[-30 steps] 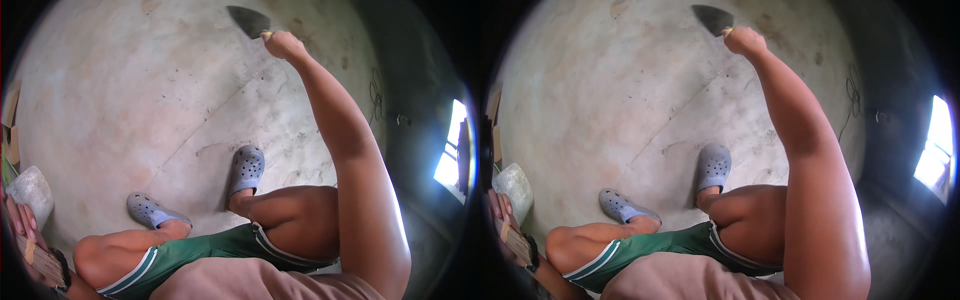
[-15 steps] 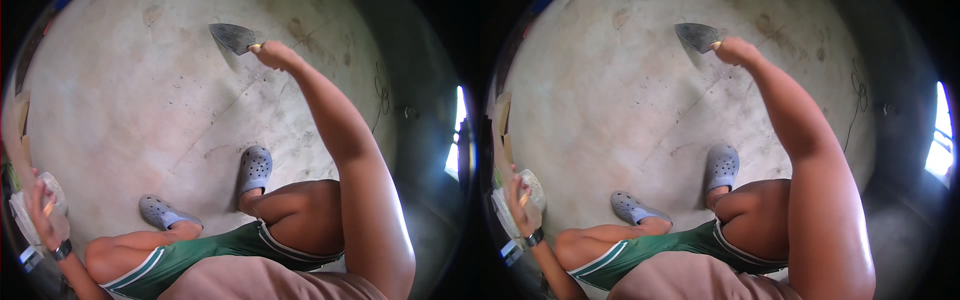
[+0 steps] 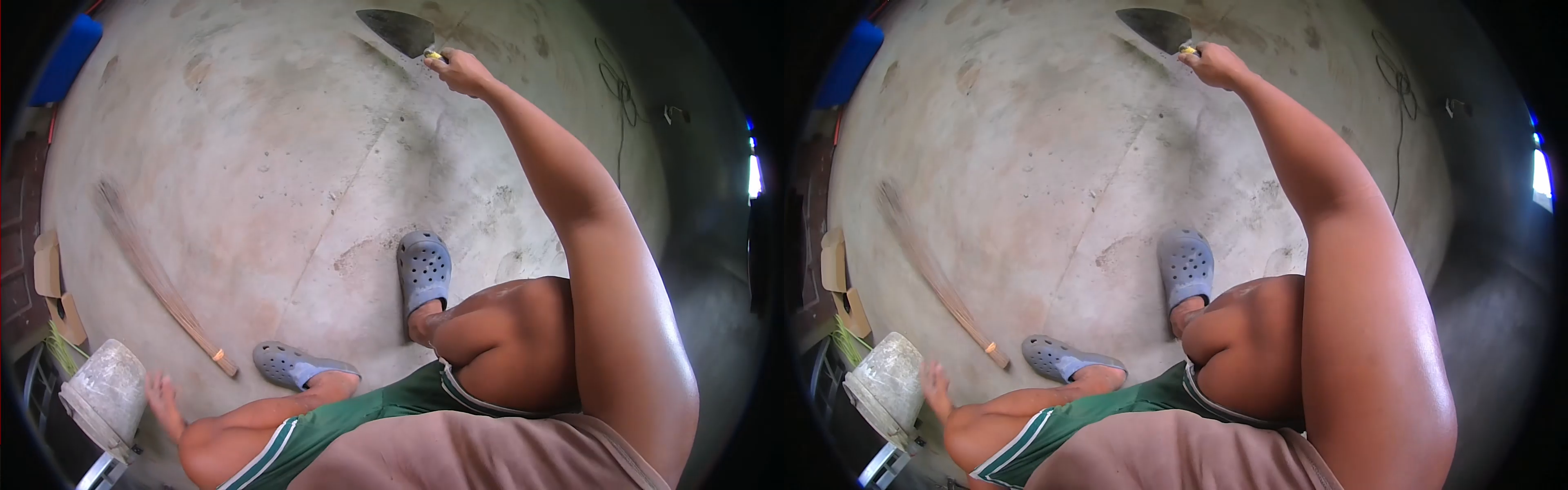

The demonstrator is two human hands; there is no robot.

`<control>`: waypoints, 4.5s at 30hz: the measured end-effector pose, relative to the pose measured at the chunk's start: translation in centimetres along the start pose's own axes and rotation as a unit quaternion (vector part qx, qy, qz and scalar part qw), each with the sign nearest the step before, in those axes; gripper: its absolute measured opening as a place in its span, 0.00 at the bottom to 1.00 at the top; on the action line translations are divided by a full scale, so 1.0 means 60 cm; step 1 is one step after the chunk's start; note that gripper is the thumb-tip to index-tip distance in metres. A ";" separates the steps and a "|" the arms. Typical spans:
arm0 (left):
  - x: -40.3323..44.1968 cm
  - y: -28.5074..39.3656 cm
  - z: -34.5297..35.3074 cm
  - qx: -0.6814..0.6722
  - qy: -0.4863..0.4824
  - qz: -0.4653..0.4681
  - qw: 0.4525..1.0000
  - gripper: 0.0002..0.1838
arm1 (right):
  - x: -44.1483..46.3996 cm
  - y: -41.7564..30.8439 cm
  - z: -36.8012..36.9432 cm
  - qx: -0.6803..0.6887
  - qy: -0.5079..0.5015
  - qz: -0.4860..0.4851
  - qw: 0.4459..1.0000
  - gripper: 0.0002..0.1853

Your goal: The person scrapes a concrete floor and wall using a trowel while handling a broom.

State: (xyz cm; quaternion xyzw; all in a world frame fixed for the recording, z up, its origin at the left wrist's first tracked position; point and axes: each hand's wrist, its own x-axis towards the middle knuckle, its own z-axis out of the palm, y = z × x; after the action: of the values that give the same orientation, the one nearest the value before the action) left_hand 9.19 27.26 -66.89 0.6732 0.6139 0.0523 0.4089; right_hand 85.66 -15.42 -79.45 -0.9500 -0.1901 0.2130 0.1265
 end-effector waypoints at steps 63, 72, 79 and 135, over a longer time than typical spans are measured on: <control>-0.162 0.481 0.078 0.184 -0.254 0.518 0.796 0.25 | -0.082 -0.162 0.036 -0.058 -0.131 0.056 0.988 0.34; -0.155 0.464 0.049 0.199 -0.234 0.487 0.817 0.30 | -0.108 -0.148 0.061 -0.247 -0.090 -0.063 0.963 0.32; -0.158 0.467 0.040 0.187 -0.233 0.469 0.831 0.31 | -0.117 -0.176 0.039 -0.093 -0.103 0.079 0.987 0.32; -0.142 0.468 0.040 0.224 -0.233 0.496 0.806 0.32 | -0.287 -0.330 0.141 -0.220 -0.266 -0.173 0.923 0.27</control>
State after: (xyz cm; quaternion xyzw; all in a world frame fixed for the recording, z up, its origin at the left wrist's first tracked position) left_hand 30.52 21.19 -47.51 0.9507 0.0780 -0.0489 0.2961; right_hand 61.34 -3.46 -74.40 -0.8149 -0.4200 0.3850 -0.1063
